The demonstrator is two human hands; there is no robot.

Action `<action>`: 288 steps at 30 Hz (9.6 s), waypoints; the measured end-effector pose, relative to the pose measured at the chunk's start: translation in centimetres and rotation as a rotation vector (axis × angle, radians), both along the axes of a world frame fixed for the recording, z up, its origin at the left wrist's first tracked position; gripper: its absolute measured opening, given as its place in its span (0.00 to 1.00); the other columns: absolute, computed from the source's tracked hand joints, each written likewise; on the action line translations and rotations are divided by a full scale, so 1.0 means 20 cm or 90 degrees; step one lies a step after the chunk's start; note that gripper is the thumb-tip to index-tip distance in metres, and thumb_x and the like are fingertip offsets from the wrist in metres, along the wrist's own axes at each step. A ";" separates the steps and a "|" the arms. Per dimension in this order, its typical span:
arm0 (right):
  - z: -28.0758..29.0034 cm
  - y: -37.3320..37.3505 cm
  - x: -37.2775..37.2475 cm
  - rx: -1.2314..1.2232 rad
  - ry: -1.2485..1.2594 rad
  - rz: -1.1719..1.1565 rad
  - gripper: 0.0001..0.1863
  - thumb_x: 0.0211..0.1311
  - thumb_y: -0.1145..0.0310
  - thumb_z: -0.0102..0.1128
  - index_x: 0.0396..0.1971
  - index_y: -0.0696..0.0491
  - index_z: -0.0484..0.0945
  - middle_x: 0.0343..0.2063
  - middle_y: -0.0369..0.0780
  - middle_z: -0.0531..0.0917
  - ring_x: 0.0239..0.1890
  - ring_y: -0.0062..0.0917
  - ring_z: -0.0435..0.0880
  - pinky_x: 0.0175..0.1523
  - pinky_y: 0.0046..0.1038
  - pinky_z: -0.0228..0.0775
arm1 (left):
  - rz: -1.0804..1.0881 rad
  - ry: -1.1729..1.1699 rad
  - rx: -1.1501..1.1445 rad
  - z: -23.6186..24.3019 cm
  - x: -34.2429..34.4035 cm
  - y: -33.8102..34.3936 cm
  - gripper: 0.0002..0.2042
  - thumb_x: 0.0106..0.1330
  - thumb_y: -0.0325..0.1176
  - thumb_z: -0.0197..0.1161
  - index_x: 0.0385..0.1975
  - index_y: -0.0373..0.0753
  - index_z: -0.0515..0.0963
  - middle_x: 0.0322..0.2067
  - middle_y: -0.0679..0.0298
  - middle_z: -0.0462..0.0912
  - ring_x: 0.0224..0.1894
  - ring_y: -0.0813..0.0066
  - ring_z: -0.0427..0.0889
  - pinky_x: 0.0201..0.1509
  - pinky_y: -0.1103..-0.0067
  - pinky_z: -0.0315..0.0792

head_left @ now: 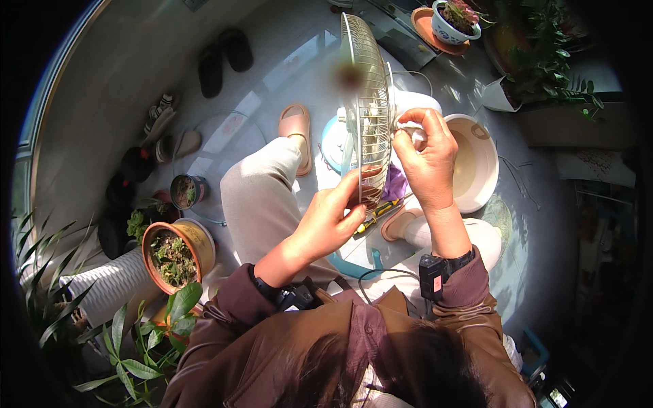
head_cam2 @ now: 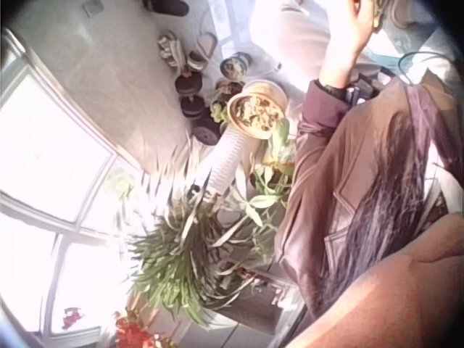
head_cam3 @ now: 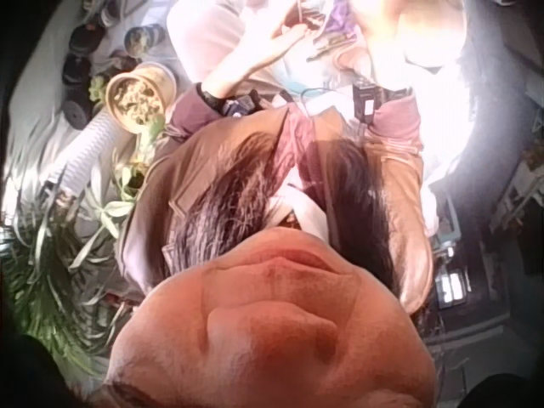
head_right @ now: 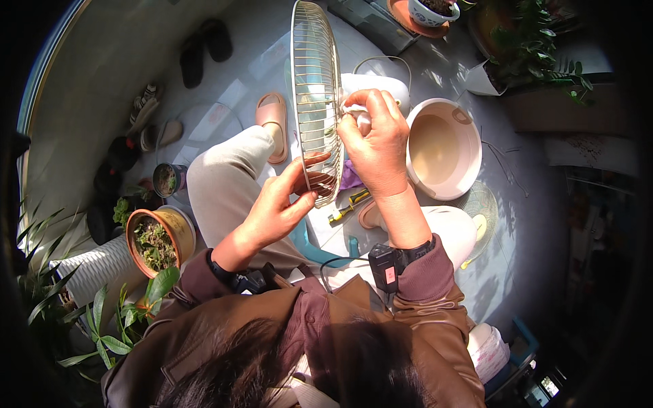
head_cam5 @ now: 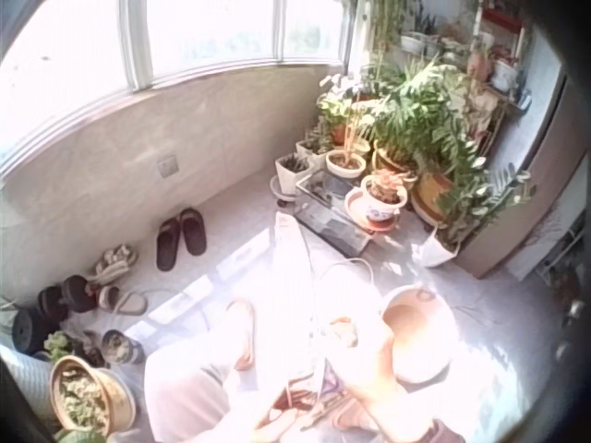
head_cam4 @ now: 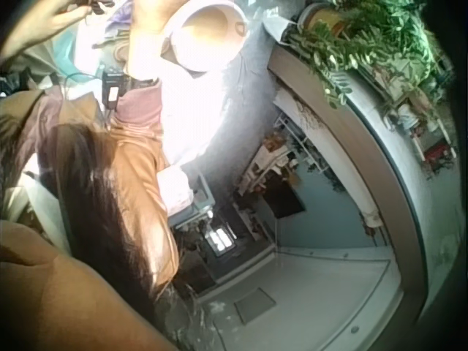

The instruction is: The person cleans a white pedestal fan by removing the front grille, wiping the fan blades and grille with a cloth, and reattaching the grille. They dip the cloth in a bucket of water and use a spray bottle to apply cleaning solution to the fan components.

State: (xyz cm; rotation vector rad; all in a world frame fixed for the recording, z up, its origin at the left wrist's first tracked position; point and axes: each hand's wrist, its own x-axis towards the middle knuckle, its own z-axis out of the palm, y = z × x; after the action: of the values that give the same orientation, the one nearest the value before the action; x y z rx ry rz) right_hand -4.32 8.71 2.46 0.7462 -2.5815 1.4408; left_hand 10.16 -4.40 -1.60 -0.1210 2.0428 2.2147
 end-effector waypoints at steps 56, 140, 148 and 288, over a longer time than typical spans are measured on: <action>-0.30 -0.11 -0.32 -0.271 -0.194 0.013 0.12 0.56 0.66 0.63 0.37 0.56 0.79 0.27 0.46 0.85 0.32 0.35 0.87 0.41 0.32 0.77 | 0.088 -0.076 -0.117 0.05 -0.01 0.04 0.21 0.78 0.35 0.51 0.65 0.31 0.61 0.46 0.47 0.84 0.47 0.59 0.86 0.53 0.69 0.78; -0.25 -0.03 -0.27 -0.355 0.032 0.124 0.08 0.56 0.73 0.60 0.37 0.57 0.79 0.32 0.41 0.81 0.33 0.29 0.83 0.39 0.27 0.75 | 0.088 -0.054 -0.181 0.03 -0.01 -0.05 0.11 0.78 0.29 0.51 0.53 0.30 0.68 0.43 0.55 0.81 0.44 0.64 0.86 0.49 0.69 0.81; -0.26 -0.06 -0.29 -0.355 0.026 0.048 0.07 0.59 0.71 0.63 0.36 0.56 0.81 0.33 0.41 0.81 0.34 0.28 0.82 0.38 0.26 0.74 | 0.072 -0.078 -0.144 0.07 -0.03 -0.04 0.11 0.77 0.30 0.52 0.52 0.30 0.69 0.43 0.57 0.80 0.44 0.67 0.85 0.51 0.72 0.79; -0.60 0.21 0.08 0.010 0.046 -0.077 0.10 0.58 0.75 0.61 0.40 0.52 0.77 0.32 0.42 0.83 0.36 0.40 0.85 0.41 0.37 0.79 | 0.140 -0.131 0.022 -0.04 -0.01 0.03 0.31 0.80 0.52 0.40 0.52 0.24 0.75 0.49 0.45 0.83 0.51 0.53 0.85 0.60 0.63 0.76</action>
State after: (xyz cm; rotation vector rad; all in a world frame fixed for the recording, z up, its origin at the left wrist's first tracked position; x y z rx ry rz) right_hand -2.76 12.91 -9.62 0.6192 -2.5395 1.3350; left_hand 10.03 -3.78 -2.30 -0.5694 1.9611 2.2486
